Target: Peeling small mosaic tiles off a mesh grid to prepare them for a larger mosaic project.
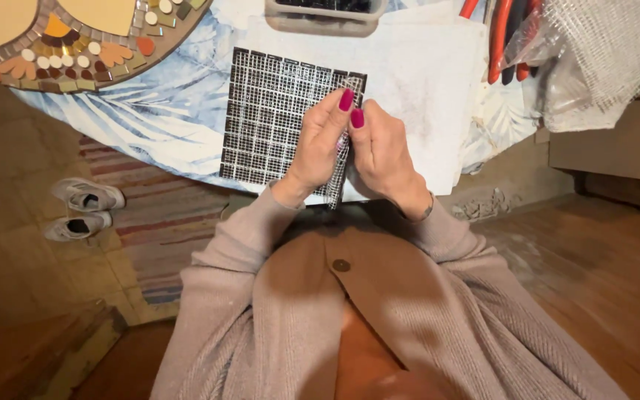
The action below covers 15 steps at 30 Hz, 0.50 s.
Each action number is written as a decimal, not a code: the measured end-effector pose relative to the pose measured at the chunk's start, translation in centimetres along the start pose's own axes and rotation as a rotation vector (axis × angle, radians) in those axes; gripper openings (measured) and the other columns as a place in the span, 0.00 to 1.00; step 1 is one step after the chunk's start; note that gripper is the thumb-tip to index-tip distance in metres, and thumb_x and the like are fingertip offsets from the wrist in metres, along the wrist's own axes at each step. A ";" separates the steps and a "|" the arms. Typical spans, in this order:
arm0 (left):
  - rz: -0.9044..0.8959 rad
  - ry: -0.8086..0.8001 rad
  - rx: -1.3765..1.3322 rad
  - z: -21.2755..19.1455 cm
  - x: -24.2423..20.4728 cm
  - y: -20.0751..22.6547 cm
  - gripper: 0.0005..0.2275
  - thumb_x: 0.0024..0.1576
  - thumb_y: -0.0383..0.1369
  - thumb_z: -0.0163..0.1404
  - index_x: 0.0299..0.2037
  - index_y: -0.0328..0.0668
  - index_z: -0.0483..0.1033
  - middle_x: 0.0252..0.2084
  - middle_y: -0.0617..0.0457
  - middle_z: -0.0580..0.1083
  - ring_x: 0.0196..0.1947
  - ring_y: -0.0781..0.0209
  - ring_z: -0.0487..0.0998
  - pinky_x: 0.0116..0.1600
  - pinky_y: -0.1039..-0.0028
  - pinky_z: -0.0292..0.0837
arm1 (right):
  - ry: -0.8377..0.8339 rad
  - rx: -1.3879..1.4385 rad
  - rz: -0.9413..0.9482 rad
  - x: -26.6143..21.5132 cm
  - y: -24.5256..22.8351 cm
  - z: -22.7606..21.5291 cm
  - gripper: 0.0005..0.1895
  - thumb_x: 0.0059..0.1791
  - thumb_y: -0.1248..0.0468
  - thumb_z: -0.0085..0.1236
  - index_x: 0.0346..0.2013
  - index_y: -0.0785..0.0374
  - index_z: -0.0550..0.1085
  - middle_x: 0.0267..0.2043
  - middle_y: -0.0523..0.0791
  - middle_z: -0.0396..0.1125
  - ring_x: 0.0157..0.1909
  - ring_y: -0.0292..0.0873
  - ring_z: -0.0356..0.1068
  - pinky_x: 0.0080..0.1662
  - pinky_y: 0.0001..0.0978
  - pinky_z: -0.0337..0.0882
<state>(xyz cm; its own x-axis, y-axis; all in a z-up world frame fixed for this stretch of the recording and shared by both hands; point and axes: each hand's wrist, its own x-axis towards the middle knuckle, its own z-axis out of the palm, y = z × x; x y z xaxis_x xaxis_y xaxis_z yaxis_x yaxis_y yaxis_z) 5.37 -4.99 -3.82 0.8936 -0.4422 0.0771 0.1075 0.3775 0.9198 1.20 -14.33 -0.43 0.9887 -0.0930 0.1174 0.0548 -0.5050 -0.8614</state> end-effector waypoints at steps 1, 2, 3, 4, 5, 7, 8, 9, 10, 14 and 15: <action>-0.003 0.004 -0.025 -0.1 0.1 0.0 0.12 0.57 0.35 0.33 0.23 0.43 0.63 0.19 0.61 0.58 0.23 0.73 0.56 0.31 0.83 0.55 | -0.009 -0.002 -0.020 0.0 0.3 0.1 0.19 0.50 0.55 0.28 0.22 0.65 0.59 0.15 0.55 0.53 0.17 0.52 0.55 0.23 0.36 0.59; -0.005 0.008 -0.050 -0.3 0.2 -0.1 0.12 0.57 0.35 0.33 0.23 0.43 0.64 0.19 0.61 0.58 0.22 0.73 0.57 0.30 0.84 0.56 | -0.018 -0.003 -0.040 0.0 0.7 0.2 0.19 0.50 0.56 0.28 0.23 0.66 0.58 0.15 0.55 0.53 0.17 0.53 0.55 0.22 0.36 0.58; -0.009 0.008 -0.052 -0.3 0.3 -0.2 0.12 0.57 0.35 0.33 0.23 0.43 0.64 0.19 0.61 0.58 0.22 0.73 0.57 0.30 0.84 0.56 | -0.018 -0.005 -0.035 0.1 1.0 0.3 0.19 0.50 0.56 0.28 0.23 0.66 0.58 0.15 0.55 0.53 0.17 0.53 0.55 0.22 0.36 0.58; -0.014 0.009 -0.091 -0.4 0.3 -0.3 0.12 0.57 0.35 0.33 0.24 0.43 0.64 0.19 0.60 0.59 0.22 0.73 0.58 0.30 0.84 0.57 | -0.013 0.000 -0.054 0.1 1.3 0.4 0.19 0.49 0.55 0.27 0.23 0.66 0.59 0.15 0.55 0.52 0.17 0.53 0.56 0.22 0.36 0.59; -0.020 0.012 -0.131 -0.4 0.3 -0.4 0.12 0.57 0.35 0.33 0.24 0.43 0.64 0.19 0.59 0.60 0.21 0.72 0.60 0.30 0.84 0.58 | -0.009 0.003 -0.071 0.1 1.6 0.5 0.19 0.49 0.55 0.27 0.23 0.66 0.59 0.15 0.55 0.52 0.17 0.54 0.56 0.22 0.36 0.59; -0.027 0.018 -0.174 -0.5 0.1 -0.6 0.12 0.57 0.36 0.33 0.24 0.43 0.65 0.19 0.59 0.61 0.21 0.72 0.61 0.29 0.84 0.59 | -0.008 0.023 -0.077 0.1 1.8 0.7 0.19 0.49 0.55 0.26 0.23 0.66 0.59 0.14 0.56 0.52 0.16 0.53 0.57 0.22 0.36 0.59; -0.030 0.024 -0.212 -0.6 0.1 -0.6 0.12 0.57 0.36 0.33 0.25 0.42 0.65 0.18 0.58 0.63 0.20 0.72 0.62 0.29 0.84 0.60 | -0.006 0.046 -0.089 0.1 1.8 0.9 0.20 0.49 0.55 0.25 0.23 0.67 0.59 0.13 0.57 0.52 0.16 0.53 0.57 0.21 0.36 0.58; -0.029 0.025 -0.213 -0.6 0.0 -0.6 0.12 0.57 0.36 0.33 0.25 0.42 0.65 0.18 0.58 0.63 0.20 0.72 0.62 0.29 0.84 0.60 | -0.007 0.045 -0.089 0.1 1.9 1.0 0.20 0.49 0.55 0.25 0.23 0.67 0.59 0.13 0.57 0.52 0.16 0.53 0.57 0.21 0.36 0.58; -0.030 0.028 -0.251 -0.7 0.0 -0.6 0.12 0.57 0.36 0.33 0.25 0.42 0.66 0.18 0.57 0.64 0.20 0.72 0.63 0.28 0.84 0.61 | 0.015 0.108 -0.079 0.1 2.0 1.1 0.19 0.50 0.57 0.24 0.22 0.66 0.59 0.12 0.54 0.53 0.16 0.49 0.58 0.22 0.34 0.59; -0.038 0.037 -0.310 -1.1 -0.3 -1.3 0.13 0.58 0.36 0.31 0.26 0.42 0.67 0.19 0.55 0.67 0.19 0.72 0.66 0.27 0.84 0.64 | 0.031 0.209 -0.070 0.4 2.4 1.4 0.19 0.50 0.58 0.23 0.21 0.63 0.59 0.09 0.48 0.56 0.15 0.41 0.59 0.21 0.29 0.59; -0.040 0.040 -0.313 -1.2 -0.3 -1.6 0.13 0.58 0.36 0.31 0.26 0.42 0.67 0.19 0.55 0.67 0.19 0.72 0.66 0.27 0.84 0.64 | 0.027 0.208 -0.066 0.4 2.5 1.4 0.19 0.50 0.58 0.23 0.21 0.63 0.59 0.09 0.48 0.56 0.15 0.41 0.59 0.21 0.29 0.59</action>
<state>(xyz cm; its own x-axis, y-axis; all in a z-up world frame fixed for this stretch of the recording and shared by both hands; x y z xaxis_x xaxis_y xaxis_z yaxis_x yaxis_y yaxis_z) 5.44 -4.46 -5.78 0.9018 -0.4316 0.0217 0.2667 0.5954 0.7579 1.91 -14.43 -3.26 0.9780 -0.0900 0.1881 0.1500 -0.3232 -0.9344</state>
